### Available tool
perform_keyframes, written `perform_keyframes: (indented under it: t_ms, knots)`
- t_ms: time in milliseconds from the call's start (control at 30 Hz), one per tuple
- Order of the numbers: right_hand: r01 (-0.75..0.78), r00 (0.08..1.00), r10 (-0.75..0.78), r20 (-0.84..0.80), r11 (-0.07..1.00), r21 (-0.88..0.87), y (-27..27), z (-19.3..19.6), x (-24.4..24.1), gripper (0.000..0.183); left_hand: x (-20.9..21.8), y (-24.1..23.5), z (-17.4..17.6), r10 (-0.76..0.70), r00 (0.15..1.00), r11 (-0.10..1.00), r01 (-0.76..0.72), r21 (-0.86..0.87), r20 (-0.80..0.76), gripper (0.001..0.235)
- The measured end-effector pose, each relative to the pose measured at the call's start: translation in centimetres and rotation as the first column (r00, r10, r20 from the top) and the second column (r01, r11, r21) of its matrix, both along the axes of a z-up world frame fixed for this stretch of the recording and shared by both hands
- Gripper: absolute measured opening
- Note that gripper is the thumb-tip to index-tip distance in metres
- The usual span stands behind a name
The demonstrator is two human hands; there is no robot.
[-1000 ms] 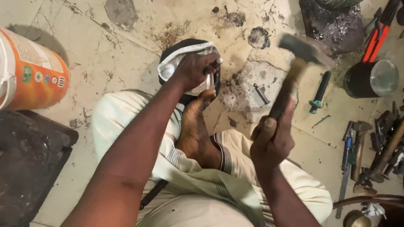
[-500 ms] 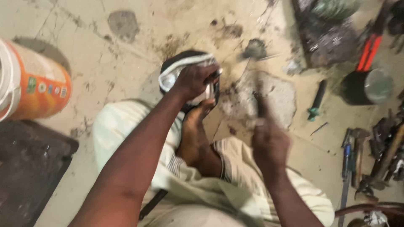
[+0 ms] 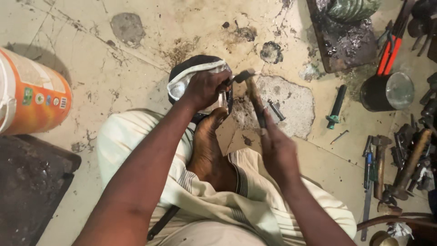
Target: The person sits on the floor and uses a hammer and chisel to shape a cone-shaped metal object. They repeatedly position the chisel on the metal and strike it with the hammer, occasionally rotating the object to work on different areas.
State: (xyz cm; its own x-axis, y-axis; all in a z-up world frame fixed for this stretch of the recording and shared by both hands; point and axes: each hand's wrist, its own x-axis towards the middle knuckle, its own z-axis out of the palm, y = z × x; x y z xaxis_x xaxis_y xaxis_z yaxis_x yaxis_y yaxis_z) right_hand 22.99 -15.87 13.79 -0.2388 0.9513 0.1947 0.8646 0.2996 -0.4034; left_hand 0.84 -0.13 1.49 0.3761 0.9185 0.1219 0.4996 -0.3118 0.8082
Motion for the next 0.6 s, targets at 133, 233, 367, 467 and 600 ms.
perform_keyframes:
  t_ms: [133, 233, 367, 467, 600]
  knots:
    - [0.341, 0.940, -0.341, 0.012, 0.935, -0.096, -1.0, -1.1, 0.4, 0.047, -0.6, -1.7, -0.9, 0.002, 0.998, 0.983, -0.014, 0.185, 0.063, 0.019]
    - [0.216, 0.897, -0.161, 0.412, 0.972, -0.090, 0.4, -0.3, 0.7, 0.051, -0.2, -0.1, 0.2, 0.024, 1.000, 0.983, -0.020, 0.182, -0.019, 0.022]
    - [0.368, 0.872, -0.419, -0.253, 0.902, -0.226, -0.3, 0.0, -0.4, 0.051, -0.9, -1.5, -1.1, 0.033, 0.999, 0.970, -0.040, 0.239, 0.033, 0.022]
    - [0.139, 0.986, -0.129, -0.102, 0.985, 0.097, -0.3, 1.2, -0.5, 0.040, -0.1, -1.4, -0.9, 0.019, 1.000, 0.988, -0.020, 0.151, 0.009, 0.017]
    - [0.235, 0.967, -0.255, -0.016, 0.910, -0.341, 0.8, 1.7, -0.7, 0.049, -0.4, -0.7, -0.4, 0.036, 0.998, 0.965, -0.048, 0.256, 0.052, 0.023]
